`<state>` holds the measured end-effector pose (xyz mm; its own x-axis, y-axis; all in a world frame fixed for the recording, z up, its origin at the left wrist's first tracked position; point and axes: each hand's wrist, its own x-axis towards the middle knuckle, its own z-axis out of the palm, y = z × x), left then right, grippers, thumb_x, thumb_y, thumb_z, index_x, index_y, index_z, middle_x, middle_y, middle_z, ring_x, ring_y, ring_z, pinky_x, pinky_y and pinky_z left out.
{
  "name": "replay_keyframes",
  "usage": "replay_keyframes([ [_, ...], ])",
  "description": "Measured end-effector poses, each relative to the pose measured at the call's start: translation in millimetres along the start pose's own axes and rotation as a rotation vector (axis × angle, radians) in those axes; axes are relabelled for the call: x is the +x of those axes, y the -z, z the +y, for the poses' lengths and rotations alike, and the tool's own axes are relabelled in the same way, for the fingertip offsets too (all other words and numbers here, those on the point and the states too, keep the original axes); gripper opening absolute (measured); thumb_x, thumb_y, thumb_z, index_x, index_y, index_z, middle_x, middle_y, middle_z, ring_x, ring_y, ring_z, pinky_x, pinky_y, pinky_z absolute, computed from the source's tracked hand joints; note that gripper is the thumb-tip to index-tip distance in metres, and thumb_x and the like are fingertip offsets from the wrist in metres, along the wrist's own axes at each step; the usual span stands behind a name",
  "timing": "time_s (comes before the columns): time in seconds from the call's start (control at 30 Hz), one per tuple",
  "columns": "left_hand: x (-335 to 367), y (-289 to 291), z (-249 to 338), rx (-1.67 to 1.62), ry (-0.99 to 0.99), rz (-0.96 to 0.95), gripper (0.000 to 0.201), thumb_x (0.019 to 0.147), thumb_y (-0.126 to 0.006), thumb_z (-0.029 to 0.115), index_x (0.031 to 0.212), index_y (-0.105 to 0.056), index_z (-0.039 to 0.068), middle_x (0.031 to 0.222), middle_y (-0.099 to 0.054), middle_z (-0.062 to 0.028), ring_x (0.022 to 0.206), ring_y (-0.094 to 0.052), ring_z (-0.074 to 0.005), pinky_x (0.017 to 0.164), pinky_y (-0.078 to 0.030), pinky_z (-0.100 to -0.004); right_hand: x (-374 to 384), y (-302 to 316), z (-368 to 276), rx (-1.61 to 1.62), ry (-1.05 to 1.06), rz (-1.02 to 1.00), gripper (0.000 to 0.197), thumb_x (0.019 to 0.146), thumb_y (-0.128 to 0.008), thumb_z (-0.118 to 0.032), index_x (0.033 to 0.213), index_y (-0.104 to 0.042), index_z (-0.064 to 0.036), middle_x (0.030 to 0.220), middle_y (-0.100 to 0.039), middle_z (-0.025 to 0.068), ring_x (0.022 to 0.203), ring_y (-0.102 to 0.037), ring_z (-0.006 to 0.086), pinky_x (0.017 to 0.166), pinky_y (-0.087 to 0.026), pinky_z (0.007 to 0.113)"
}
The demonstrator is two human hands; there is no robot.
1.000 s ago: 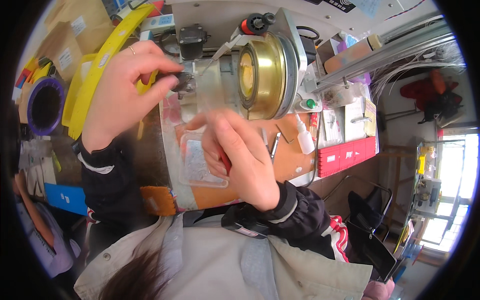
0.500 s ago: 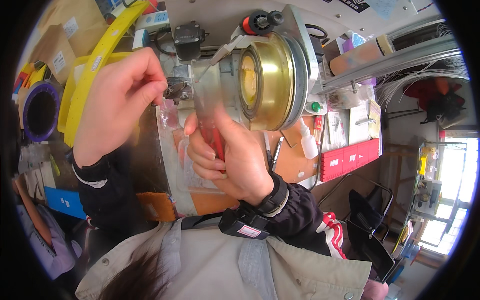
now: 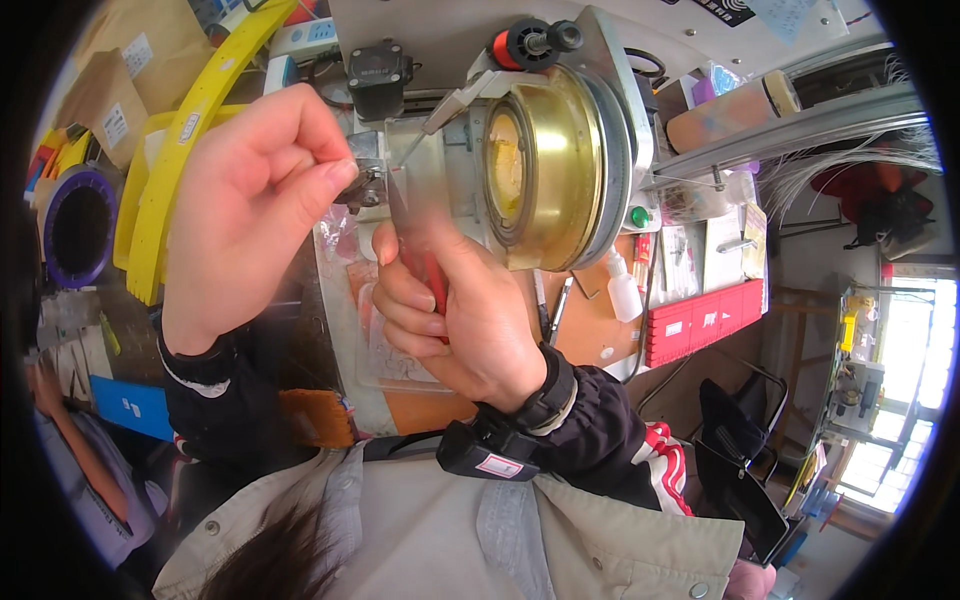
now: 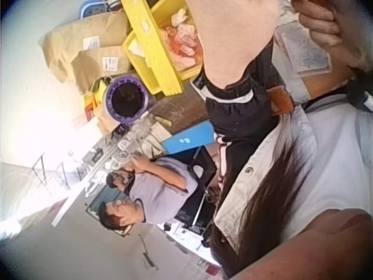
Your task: Assembling small metal components using wire, glue, and tape at a workbench.
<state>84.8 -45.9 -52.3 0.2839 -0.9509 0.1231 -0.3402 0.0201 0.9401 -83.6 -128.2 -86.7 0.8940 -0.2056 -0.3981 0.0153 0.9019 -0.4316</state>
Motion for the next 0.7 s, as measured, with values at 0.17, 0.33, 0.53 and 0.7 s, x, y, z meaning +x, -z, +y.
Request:
replay_keyframes([
  [0.17, -0.6, -0.2, 2.9, 0.008, 0.022, -0.016, 0.003, 0.092, -0.052, -0.003, 0.09, -0.051, -0.001, 0.08, -0.05, 0.0006, 0.069, -0.046, -0.002, 0.059, -0.036, -0.0182, -0.2, -4.2, 1.5, -0.023, 0.015, 0.075, 0.042, 0.104, -0.033, -0.049, 0.089, -0.045, -0.0122, 0.061, -0.029, -0.0074, 0.048, -0.021, 0.0042, 0.041, -0.017, 0.021],
  [0.33, -1.8, 0.9, 4.7, 0.009, 0.027, -0.017, 0.004, 0.092, -0.051, -0.004, 0.09, -0.051, -0.002, 0.079, -0.051, 0.0002, 0.068, -0.048, -0.0018, 0.058, -0.038, -0.0183, 0.9, -6.6, 3.2, -0.073, 0.067, 0.09, 0.038, 0.104, -0.037, -0.046, 0.087, -0.044, -0.0129, 0.062, -0.028, -0.0078, 0.05, -0.021, 0.0037, 0.042, -0.016, 0.02],
  [0.53, -4.0, 0.3, 4.9, 0.017, 0.003, 0.007, 0.005, 0.091, -0.052, -0.005, 0.089, -0.051, -0.001, 0.074, -0.051, 0.0021, 0.064, -0.045, -0.0004, 0.056, -0.035, -0.0182, 2.0, -3.7, 5.1, -0.075, 0.082, 0.091, 0.036, 0.104, -0.037, -0.043, 0.086, -0.044, -0.0131, 0.062, -0.029, -0.0077, 0.05, -0.022, 0.0033, 0.042, -0.017, 0.019],
  [0.7, -3.6, -3.6, 2.8, 0.046, -0.045, 0.056, 0.006, 0.09, -0.055, -0.004, 0.087, -0.052, 0.001, 0.07, -0.048, 0.0039, 0.061, -0.041, -0.0005, 0.054, -0.03, -0.0189, 1.2, -2.7, 4.1, -0.085, 0.091, 0.089, 0.035, 0.105, -0.038, -0.042, 0.086, -0.044, -0.0132, 0.062, -0.029, -0.0078, 0.05, -0.022, 0.0031, 0.042, -0.017, 0.019],
])
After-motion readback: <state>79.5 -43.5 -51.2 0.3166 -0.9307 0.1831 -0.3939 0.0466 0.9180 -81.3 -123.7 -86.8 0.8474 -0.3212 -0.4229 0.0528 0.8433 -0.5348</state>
